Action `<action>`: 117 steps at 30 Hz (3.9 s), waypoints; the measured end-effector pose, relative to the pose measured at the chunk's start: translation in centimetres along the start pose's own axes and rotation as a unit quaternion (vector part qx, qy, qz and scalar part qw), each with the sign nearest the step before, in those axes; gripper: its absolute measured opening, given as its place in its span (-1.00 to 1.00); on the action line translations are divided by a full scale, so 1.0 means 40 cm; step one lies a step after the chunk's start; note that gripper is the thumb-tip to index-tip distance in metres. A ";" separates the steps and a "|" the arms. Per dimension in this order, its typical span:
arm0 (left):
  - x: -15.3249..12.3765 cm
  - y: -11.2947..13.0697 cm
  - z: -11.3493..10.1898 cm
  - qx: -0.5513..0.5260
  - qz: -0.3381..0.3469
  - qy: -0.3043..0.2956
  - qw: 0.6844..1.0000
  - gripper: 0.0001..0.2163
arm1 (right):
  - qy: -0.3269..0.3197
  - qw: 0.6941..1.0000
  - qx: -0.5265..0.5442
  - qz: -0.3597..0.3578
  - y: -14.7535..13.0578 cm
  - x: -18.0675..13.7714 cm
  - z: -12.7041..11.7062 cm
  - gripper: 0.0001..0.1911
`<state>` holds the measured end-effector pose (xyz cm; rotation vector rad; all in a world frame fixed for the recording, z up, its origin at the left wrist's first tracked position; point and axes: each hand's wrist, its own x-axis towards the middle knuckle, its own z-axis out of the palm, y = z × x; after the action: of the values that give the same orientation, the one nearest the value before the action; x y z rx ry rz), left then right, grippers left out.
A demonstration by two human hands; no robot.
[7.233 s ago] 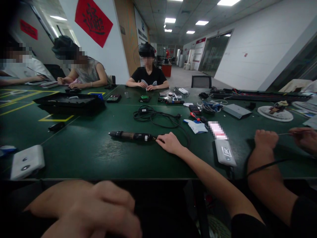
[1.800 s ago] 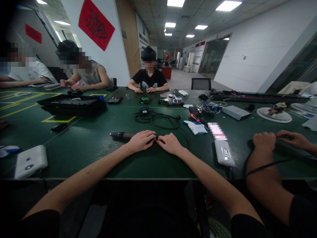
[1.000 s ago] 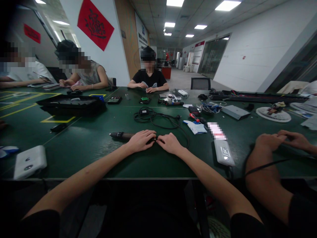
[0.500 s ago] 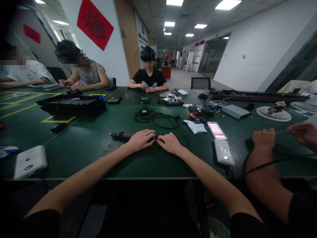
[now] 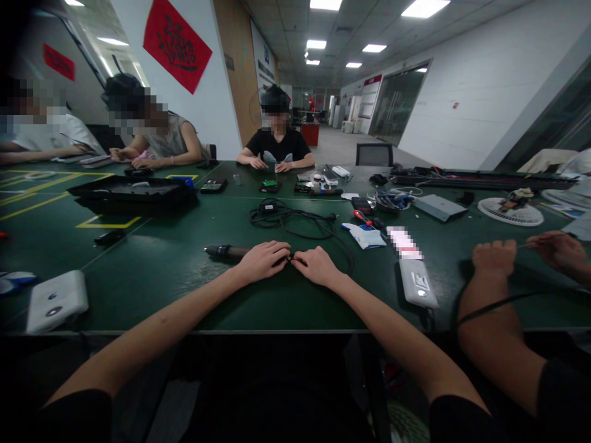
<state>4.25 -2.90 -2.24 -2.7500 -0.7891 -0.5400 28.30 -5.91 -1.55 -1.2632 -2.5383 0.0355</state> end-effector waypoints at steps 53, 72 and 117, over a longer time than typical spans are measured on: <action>-0.002 -0.004 0.004 0.000 0.001 0.011 1.000 -0.76 | 0.003 1.000 0.001 -0.004 0.002 0.000 0.001 -0.73; -0.001 0.000 -0.002 -0.001 0.006 -0.003 1.000 -0.77 | 0.002 1.000 -0.022 -0.006 0.000 0.002 0.006 -0.73; -0.003 -0.002 0.001 0.002 -0.005 0.008 1.000 -0.76 | 0.000 1.000 -0.008 -0.003 -0.003 0.000 0.002 -0.72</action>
<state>4.12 -2.87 -2.31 -2.7355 -0.7999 -0.5598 28.19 -5.97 -1.61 -1.2613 -2.5469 0.0139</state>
